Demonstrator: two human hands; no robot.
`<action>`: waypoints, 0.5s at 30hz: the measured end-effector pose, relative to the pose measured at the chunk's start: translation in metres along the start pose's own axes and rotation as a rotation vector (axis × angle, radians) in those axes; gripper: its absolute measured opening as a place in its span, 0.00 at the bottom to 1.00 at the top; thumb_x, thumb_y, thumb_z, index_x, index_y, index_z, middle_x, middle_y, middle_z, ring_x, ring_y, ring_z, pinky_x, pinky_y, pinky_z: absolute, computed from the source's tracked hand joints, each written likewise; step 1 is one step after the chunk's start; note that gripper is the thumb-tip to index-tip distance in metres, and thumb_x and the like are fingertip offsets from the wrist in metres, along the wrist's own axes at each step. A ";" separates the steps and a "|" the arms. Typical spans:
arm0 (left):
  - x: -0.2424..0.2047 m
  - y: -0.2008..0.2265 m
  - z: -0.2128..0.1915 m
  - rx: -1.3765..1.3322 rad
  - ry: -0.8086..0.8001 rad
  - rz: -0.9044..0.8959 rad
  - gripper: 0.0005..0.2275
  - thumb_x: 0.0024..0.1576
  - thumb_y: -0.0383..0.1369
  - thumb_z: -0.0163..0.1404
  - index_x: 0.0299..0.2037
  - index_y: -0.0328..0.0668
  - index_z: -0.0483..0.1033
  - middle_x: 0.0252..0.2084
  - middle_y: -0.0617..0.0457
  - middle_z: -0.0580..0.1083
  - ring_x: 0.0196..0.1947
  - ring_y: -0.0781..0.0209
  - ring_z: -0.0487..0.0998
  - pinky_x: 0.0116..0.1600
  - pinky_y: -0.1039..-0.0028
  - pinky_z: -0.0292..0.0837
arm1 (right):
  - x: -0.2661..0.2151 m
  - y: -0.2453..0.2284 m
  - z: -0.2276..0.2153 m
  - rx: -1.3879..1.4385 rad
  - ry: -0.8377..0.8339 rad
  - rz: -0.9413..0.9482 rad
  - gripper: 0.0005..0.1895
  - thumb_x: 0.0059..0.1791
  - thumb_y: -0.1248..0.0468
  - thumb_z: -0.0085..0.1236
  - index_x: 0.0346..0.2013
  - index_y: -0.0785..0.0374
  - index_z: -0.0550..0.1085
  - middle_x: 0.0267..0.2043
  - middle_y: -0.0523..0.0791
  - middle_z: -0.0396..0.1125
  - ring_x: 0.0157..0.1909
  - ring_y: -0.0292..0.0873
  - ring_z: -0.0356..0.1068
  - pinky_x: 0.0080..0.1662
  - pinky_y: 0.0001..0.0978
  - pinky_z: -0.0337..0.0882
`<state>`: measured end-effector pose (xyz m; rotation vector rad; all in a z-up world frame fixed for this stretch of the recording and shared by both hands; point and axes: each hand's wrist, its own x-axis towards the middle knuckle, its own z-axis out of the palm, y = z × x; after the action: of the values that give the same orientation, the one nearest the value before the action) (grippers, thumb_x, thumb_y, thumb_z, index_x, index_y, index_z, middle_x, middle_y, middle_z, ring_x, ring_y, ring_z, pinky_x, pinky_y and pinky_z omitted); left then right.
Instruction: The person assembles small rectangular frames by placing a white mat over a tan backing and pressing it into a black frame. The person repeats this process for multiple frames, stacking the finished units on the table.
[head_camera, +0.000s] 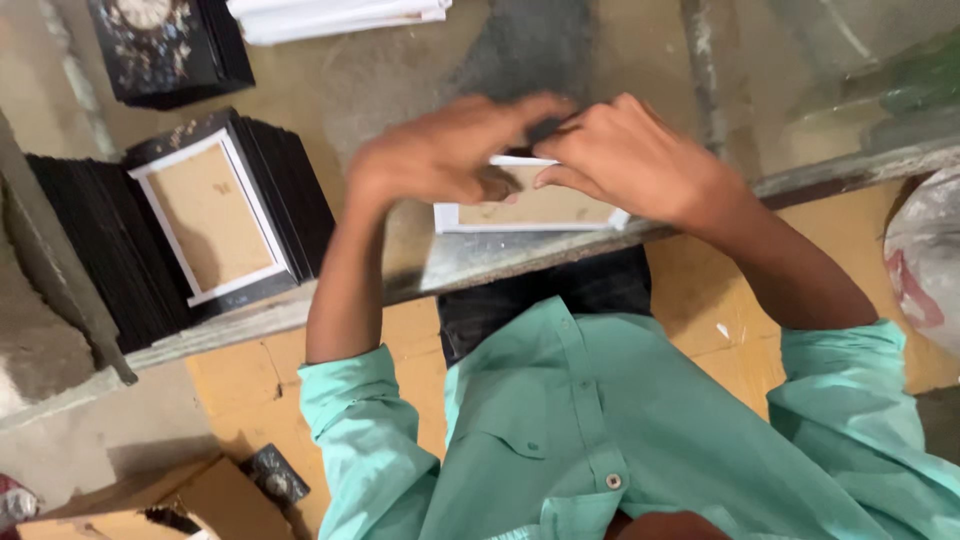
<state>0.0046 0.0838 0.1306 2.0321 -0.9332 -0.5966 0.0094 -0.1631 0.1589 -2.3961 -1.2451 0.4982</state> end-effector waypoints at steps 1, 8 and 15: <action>0.004 0.000 0.005 0.220 -0.076 -0.107 0.37 0.48 0.26 0.60 0.70 0.34 0.58 0.46 0.40 0.76 0.48 0.40 0.77 0.55 0.55 0.71 | 0.001 0.003 0.002 -0.025 -0.032 0.019 0.12 0.52 0.58 0.61 0.45 0.61 0.79 0.35 0.54 0.73 0.39 0.60 0.72 0.44 0.51 0.71; 0.008 -0.021 0.059 0.565 0.217 -0.323 0.25 0.57 0.20 0.50 0.68 0.33 0.67 0.55 0.39 0.73 0.57 0.43 0.70 0.60 0.56 0.66 | -0.018 0.065 0.051 -0.099 0.284 0.105 0.19 0.51 0.64 0.60 0.57 0.65 0.75 0.53 0.53 0.73 0.55 0.58 0.70 0.56 0.48 0.68; -0.002 -0.036 0.094 0.596 0.444 -0.133 0.21 0.59 0.23 0.44 0.65 0.34 0.68 0.71 0.43 0.64 0.73 0.48 0.60 0.74 0.57 0.54 | -0.017 0.066 0.099 -0.175 0.237 0.302 0.19 0.57 0.66 0.50 0.64 0.59 0.74 0.61 0.49 0.72 0.65 0.48 0.71 0.74 0.38 0.63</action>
<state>-0.0454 0.0558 0.0479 2.6198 -0.7595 0.1011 -0.0009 -0.1943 0.0436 -2.7143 -0.8621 0.1849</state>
